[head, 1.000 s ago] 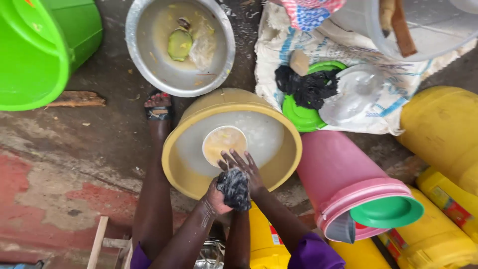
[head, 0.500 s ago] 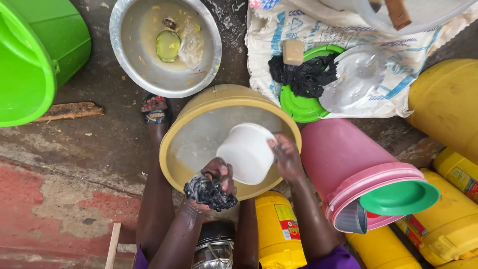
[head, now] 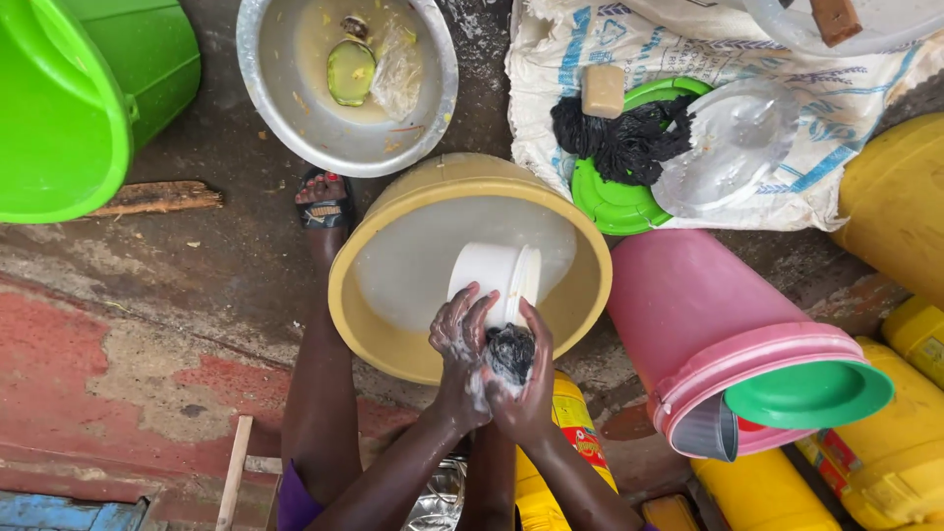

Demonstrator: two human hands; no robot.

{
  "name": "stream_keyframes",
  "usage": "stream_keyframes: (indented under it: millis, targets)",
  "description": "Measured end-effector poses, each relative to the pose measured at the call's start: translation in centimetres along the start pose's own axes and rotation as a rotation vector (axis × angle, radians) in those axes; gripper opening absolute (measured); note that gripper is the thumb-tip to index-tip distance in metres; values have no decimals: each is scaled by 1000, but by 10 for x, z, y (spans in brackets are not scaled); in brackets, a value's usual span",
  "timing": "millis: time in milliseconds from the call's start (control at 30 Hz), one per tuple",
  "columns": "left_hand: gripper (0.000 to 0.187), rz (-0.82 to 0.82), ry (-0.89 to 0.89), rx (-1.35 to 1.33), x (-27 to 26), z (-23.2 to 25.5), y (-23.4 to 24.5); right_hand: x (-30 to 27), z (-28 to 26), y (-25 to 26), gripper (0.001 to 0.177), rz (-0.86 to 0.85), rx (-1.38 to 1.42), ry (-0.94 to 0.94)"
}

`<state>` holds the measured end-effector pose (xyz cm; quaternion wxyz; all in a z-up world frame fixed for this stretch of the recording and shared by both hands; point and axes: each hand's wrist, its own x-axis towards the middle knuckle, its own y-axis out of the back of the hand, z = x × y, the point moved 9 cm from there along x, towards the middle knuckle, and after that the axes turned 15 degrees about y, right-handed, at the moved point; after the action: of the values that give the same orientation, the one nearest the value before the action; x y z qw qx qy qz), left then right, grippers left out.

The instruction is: Washing various plastic and metal dishes in a basin of soapy water.

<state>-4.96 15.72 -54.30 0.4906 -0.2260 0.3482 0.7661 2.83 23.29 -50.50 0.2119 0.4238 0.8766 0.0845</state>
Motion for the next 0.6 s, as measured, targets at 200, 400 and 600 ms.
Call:
stream_keyframes:
  millis: [200,400,600]
  targets:
    - [85,-61,370,-958,24,-54,-12,-29,43,1,59,-16,-164,-57]
    - [97,-125,1008,-991,23,-91,-22,-3,-27,-20,59,-258,-340,398]
    - [92,330,581,-676,14,-144,-1,-48,38,21,42,73,-135,0]
